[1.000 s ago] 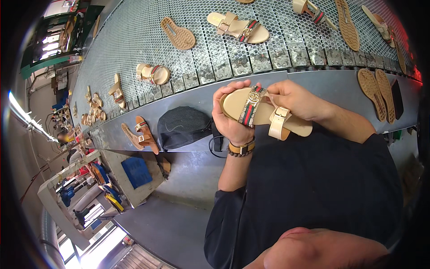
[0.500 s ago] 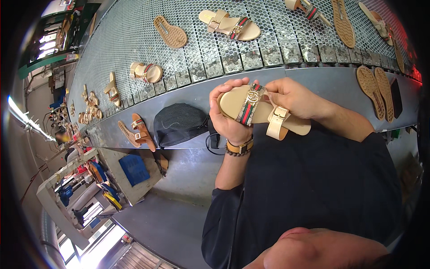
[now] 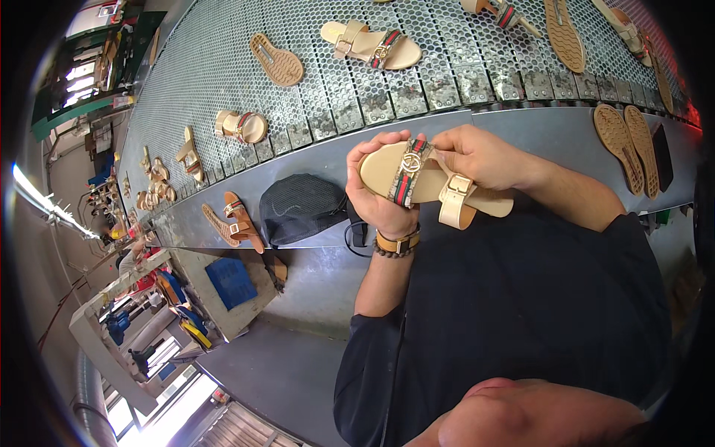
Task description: Inspecting and cleaning individual sandals on an assembly line conveyor.
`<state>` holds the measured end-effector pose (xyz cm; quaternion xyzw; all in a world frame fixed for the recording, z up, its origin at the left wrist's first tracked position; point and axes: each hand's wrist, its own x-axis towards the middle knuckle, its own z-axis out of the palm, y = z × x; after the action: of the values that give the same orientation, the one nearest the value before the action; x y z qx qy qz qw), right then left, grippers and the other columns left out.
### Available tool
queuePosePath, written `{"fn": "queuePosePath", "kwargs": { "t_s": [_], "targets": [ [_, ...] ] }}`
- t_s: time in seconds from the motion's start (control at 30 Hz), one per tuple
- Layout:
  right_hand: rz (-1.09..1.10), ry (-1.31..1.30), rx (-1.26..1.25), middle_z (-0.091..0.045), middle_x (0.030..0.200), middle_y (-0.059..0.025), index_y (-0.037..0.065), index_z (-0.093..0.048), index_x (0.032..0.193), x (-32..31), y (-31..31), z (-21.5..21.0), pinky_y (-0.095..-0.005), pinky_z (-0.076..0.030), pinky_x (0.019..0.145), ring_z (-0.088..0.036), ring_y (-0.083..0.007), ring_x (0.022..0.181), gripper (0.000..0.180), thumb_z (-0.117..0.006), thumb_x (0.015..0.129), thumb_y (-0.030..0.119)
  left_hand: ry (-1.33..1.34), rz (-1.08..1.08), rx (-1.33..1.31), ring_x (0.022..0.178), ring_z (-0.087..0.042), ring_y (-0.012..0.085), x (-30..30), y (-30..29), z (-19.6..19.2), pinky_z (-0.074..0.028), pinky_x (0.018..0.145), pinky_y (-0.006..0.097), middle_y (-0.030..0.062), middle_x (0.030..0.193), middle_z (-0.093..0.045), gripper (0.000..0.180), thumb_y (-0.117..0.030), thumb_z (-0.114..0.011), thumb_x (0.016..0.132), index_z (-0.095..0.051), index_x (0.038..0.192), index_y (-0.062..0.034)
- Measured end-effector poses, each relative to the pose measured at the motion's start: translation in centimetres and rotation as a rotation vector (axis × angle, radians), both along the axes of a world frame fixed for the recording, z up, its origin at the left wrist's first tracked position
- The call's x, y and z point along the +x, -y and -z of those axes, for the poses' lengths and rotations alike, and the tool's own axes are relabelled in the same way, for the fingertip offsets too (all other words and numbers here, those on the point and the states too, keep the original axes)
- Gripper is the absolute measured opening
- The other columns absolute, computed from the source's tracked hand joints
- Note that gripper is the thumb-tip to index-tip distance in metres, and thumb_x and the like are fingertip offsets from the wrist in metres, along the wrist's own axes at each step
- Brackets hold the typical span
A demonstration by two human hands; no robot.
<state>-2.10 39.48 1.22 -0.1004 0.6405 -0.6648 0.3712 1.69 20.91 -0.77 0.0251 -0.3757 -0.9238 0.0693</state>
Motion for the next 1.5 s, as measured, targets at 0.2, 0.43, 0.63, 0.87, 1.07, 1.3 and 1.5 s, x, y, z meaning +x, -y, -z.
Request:
{"fn": "queuePosePath", "kwargs": {
  "t_s": [0.2,0.43,0.63,0.87,1.07,1.3,1.5],
  "targets": [
    [-0.040,0.318,-0.398,-0.069,0.089,-0.0022,-0.005,-0.067,0.108,0.3,-1.5,1.4,-0.0254,-0.050,0.068,-0.060,-0.0049,0.076,0.026,-0.054,0.109,0.018,0.048,-0.020,-0.009,0.110,-0.067,0.0384,-1.0,1.7,-0.8,-0.055,0.096,0.062,0.0178,0.110,-0.069,0.042,-0.032,-0.030,0.109,-0.061,0.113,-0.0038],
    [-0.035,0.164,-0.326,-0.067,0.091,-0.0011,-0.003,-0.066,0.111,0.6,-2.0,0.5,-0.0252,-0.050,0.070,-0.058,-0.0041,0.077,0.024,-0.051,0.109,0.016,0.027,-0.022,-0.103,0.114,-0.065,0.0359,-1.5,1.9,-1.2,-0.051,0.102,0.059,0.0161,0.116,-0.069,0.047,-0.040,-0.031,0.105,-0.060,0.121,-0.0058],
    [-0.004,0.092,-0.146,-0.065,0.087,-0.0009,-0.002,-0.066,0.107,0.1,-1.5,-0.5,-0.0281,-0.049,0.071,-0.056,-0.0058,0.078,0.021,-0.050,0.108,0.012,0.020,-0.044,-0.087,0.115,-0.065,0.0405,-0.5,-0.3,-1.4,-0.054,0.099,0.053,0.0214,0.116,-0.067,0.049,-0.038,-0.029,0.107,-0.059,0.119,-0.0010],
    [-0.022,0.073,-0.109,-0.066,0.087,-0.0014,-0.003,-0.066,0.107,0.3,-2.1,-0.9,-0.0294,-0.049,0.071,-0.057,-0.0067,0.078,0.022,-0.051,0.108,0.013,-0.021,-0.013,-0.066,0.114,-0.065,0.0413,-0.3,-1.3,-1.0,-0.054,0.099,0.061,0.0212,0.117,-0.067,0.046,-0.037,-0.028,0.108,-0.058,0.117,-0.0022],
    [-0.022,0.063,-0.070,-0.067,0.085,-0.0020,-0.003,-0.067,0.106,0.4,-2.7,-0.7,-0.0299,-0.049,0.070,-0.058,-0.0074,0.076,0.022,-0.051,0.108,0.013,-0.028,-0.009,-0.049,0.115,-0.065,0.0410,0.0,-2.3,-1.0,-0.053,0.101,0.065,0.0212,0.118,-0.066,0.045,-0.036,-0.028,0.109,-0.057,0.117,-0.0017],
    [-0.007,0.036,0.011,-0.068,0.082,-0.0042,-0.004,-0.068,0.103,0.5,-3.7,-1.3,-0.0310,-0.049,0.068,-0.059,-0.0087,0.073,0.024,-0.052,0.106,0.013,-0.027,-0.022,-0.052,0.114,-0.065,0.0406,0.1,-3.5,-0.9,-0.053,0.100,0.064,0.0221,0.118,-0.065,0.046,-0.036,-0.028,0.110,-0.057,0.117,-0.0018],
    [0.020,0.027,0.079,-0.069,0.080,-0.0056,-0.005,-0.069,0.099,0.8,-4.2,-1.8,-0.0320,-0.050,0.067,-0.060,-0.0102,0.071,0.026,-0.054,0.105,0.014,-0.165,0.079,-0.111,0.127,-0.058,0.0430,0.4,-3.9,-0.6,-0.050,0.106,0.061,0.0268,0.135,-0.059,0.051,-0.040,-0.026,0.112,-0.054,0.131,-0.0016]
  ]
}}
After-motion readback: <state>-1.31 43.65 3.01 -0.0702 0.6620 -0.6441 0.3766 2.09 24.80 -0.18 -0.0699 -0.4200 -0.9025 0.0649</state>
